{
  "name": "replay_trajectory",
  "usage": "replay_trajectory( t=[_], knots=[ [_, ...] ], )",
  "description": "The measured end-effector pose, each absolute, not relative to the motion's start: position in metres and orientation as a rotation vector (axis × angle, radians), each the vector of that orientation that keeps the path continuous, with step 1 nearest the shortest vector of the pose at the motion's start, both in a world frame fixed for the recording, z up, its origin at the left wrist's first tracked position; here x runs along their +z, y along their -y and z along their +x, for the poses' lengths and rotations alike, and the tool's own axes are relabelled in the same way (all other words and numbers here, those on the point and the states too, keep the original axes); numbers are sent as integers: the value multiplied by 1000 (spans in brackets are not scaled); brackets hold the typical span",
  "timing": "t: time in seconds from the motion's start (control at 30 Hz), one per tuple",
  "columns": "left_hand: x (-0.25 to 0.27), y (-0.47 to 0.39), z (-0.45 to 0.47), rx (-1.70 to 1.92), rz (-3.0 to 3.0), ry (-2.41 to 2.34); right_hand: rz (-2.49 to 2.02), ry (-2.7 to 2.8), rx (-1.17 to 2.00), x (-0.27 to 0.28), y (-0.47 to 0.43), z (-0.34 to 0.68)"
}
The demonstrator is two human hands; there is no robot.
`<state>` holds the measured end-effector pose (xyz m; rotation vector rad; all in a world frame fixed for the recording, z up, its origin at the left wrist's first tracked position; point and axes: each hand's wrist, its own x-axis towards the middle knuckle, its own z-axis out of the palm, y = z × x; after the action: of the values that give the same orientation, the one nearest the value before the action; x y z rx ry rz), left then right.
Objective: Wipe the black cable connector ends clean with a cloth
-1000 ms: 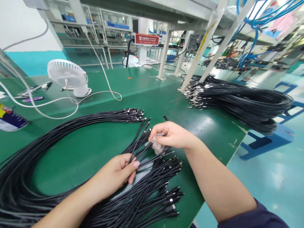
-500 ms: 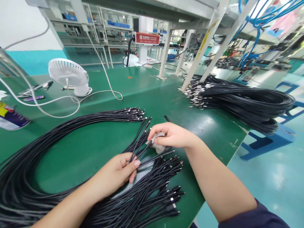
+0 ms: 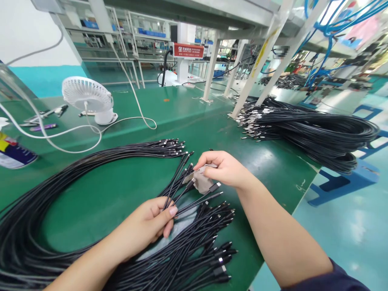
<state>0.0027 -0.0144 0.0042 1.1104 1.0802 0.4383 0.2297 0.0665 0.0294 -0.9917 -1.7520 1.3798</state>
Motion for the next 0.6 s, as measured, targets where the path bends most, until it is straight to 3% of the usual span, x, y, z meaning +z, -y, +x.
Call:
replay_trajectory(
  t=[0.13,0.37,0.6],
  knots=[
    [2,14,-1,448,1065,-1028,-1021,1736,1414,30,-67,233],
    [7,15,-2,453,1023,-993,-856,1747,1832,25,-66,228],
    [11,16,-2,455,1021,-995,-833,1736,1860,29,-63,225]
  ],
)
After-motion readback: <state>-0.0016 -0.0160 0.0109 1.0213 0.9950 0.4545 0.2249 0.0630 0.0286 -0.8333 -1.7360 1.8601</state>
